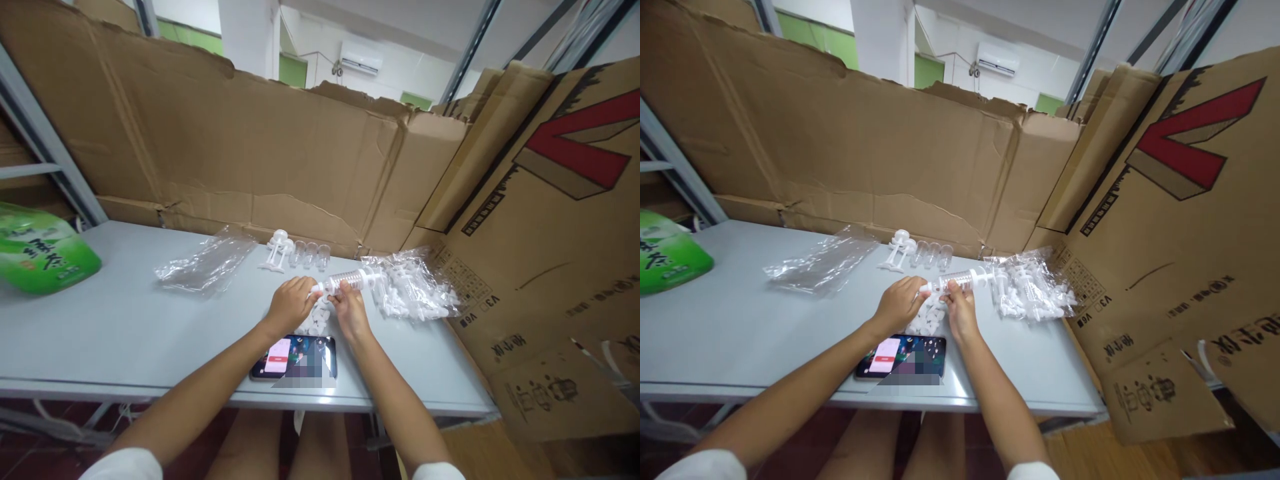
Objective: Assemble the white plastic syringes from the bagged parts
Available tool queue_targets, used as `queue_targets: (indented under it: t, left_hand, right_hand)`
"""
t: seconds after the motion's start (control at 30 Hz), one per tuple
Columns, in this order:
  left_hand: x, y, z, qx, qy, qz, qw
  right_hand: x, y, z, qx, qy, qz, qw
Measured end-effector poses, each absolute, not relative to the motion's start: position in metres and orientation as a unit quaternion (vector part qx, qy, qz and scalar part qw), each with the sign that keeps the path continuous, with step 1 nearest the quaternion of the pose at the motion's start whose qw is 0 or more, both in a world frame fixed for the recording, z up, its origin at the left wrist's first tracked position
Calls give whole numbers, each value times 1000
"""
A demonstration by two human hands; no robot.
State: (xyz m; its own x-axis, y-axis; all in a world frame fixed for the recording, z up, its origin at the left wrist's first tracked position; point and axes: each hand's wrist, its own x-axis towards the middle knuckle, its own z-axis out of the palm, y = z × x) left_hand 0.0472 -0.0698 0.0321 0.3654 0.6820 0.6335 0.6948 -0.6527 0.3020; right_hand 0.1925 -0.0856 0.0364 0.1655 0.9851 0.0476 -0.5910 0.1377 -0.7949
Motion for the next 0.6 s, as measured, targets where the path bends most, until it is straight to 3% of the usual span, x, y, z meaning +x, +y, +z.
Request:
queue_targets:
  t: [0.13, 0.33, 0.47, 0.6]
  left_hand:
    - [47, -63, 31, -845, -386, -339, 147]
    - [47, -67, 30, -840, -372, -335, 211]
    - [51, -69, 27, -833, -394, -339, 189]
    - [55, -67, 25, -839, -399, -364, 68]
  right_hand:
    - [192, -84, 33, -334, -304, 586, 673]
    - [186, -86, 34, -324, -280, 609, 668]
    - [183, -88, 36, -333, -281, 596, 674]
    - [185, -88, 36, -355, -315, 554, 684]
